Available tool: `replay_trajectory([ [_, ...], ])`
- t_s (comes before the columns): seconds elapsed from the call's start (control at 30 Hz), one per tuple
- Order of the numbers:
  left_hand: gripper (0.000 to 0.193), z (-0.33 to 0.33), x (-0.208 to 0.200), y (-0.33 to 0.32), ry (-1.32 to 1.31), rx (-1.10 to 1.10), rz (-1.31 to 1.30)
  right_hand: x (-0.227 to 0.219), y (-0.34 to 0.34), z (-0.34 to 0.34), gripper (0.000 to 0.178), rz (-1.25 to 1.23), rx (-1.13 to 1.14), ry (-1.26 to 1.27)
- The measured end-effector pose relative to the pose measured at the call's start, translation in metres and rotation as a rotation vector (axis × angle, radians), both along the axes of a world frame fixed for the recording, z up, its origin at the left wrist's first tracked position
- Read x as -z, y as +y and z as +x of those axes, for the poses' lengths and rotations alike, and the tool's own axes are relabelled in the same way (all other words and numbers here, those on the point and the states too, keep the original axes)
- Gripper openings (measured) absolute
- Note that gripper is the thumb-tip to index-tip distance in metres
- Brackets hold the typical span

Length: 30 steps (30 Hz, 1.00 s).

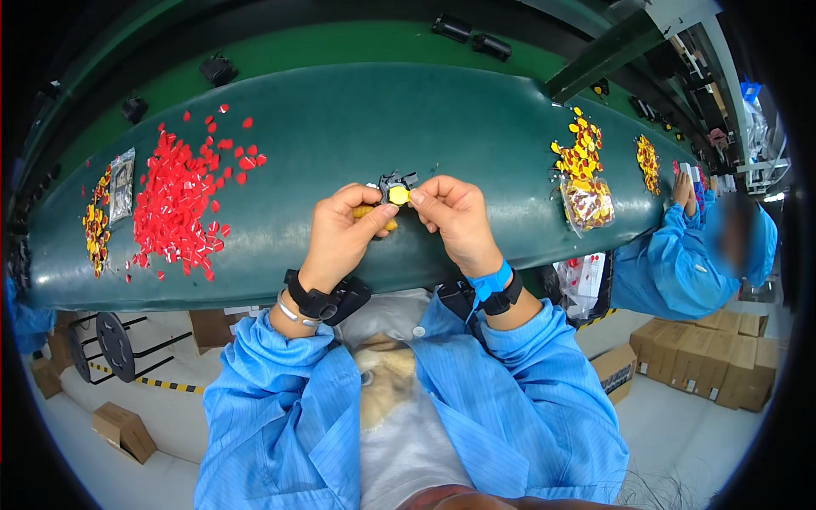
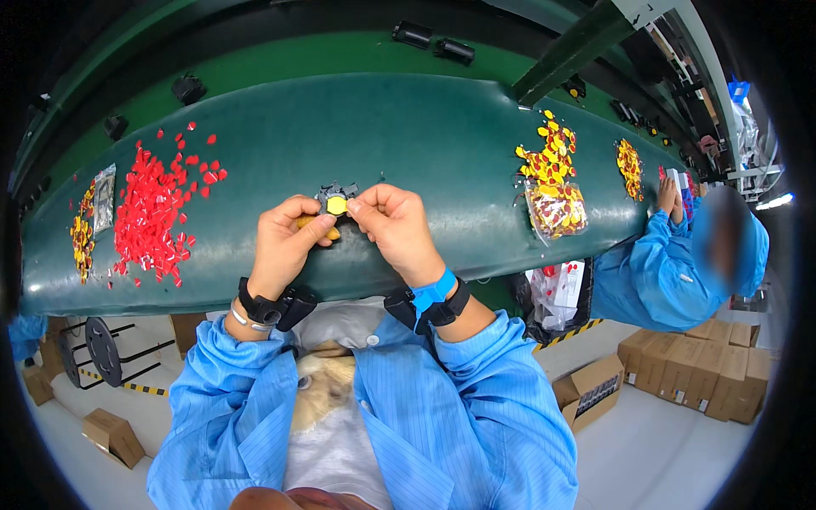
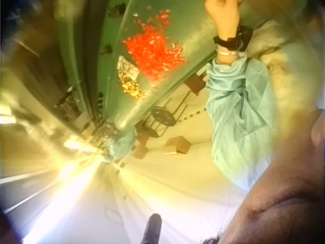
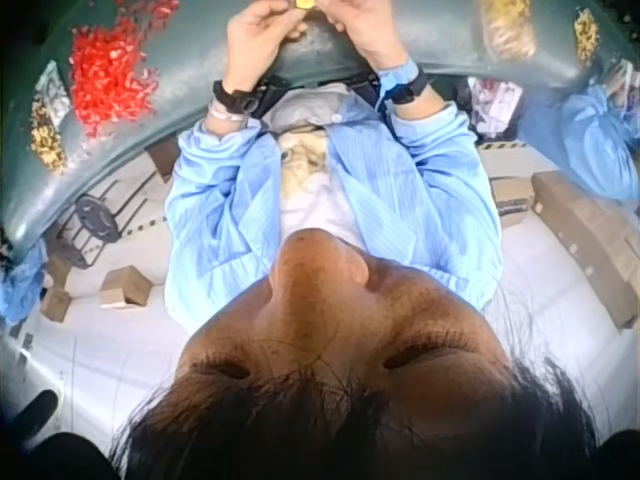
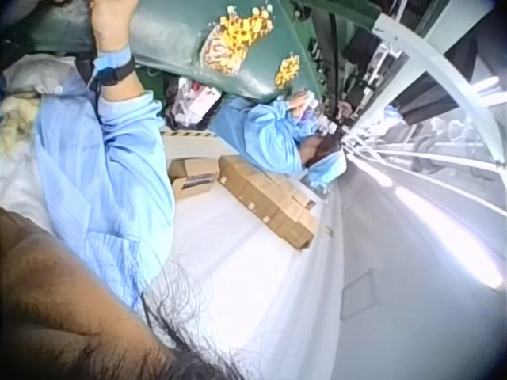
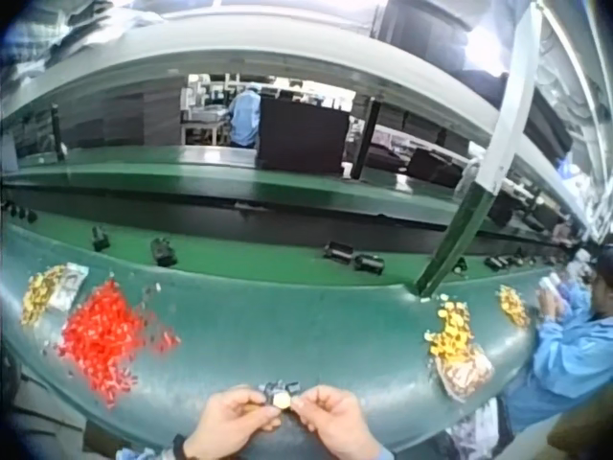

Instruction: The person is manually assembling small yellow and red plastic components onto a black plastic frame at a factory conveyor belt.

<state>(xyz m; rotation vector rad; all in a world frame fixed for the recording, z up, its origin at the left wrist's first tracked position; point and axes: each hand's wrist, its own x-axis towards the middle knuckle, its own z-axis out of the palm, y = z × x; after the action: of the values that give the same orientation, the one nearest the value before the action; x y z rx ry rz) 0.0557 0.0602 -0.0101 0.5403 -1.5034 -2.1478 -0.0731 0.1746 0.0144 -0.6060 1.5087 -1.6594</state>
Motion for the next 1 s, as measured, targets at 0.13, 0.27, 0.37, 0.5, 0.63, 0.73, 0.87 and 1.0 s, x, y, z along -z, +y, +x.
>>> replay_trajectory([
  [0.13, 0.012, 0.000, -0.003, 0.002, -0.005, -0.026, 0.015, -0.003, -0.002, 0.004, 0.012, 0.032, 0.028, 0.022],
  [0.27, 0.011, 0.000, -0.005, 0.003, 0.000, -0.043, 0.000, -0.005, -0.005, 0.007, 0.013, 0.043, 0.054, 0.044],
  [0.37, 0.009, -0.001, -0.006, 0.004, 0.017, -0.059, -0.002, -0.005, -0.005, 0.008, 0.014, 0.059, 0.056, 0.083],
  [0.5, 0.006, 0.001, -0.002, 0.003, 0.016, -0.072, -0.021, -0.005, -0.003, 0.005, 0.016, 0.160, 0.001, 0.152],
  [0.63, 0.007, 0.001, -0.004, 0.005, 0.019, -0.059, -0.005, -0.006, -0.005, 0.001, 0.016, 0.041, 0.033, 0.133],
  [0.73, 0.008, 0.000, -0.002, 0.006, 0.030, -0.059, -0.024, -0.013, -0.009, -0.006, 0.017, 0.107, -0.084, 0.138],
  [0.87, 0.009, 0.000, -0.001, 0.006, 0.020, -0.056, -0.081, -0.004, -0.014, -0.009, 0.016, 0.015, -0.127, 0.082],
  [1.0, 0.010, -0.001, -0.006, 0.004, -0.011, -0.059, -0.107, -0.006, -0.015, -0.006, 0.012, 0.006, -0.104, -0.082],
])
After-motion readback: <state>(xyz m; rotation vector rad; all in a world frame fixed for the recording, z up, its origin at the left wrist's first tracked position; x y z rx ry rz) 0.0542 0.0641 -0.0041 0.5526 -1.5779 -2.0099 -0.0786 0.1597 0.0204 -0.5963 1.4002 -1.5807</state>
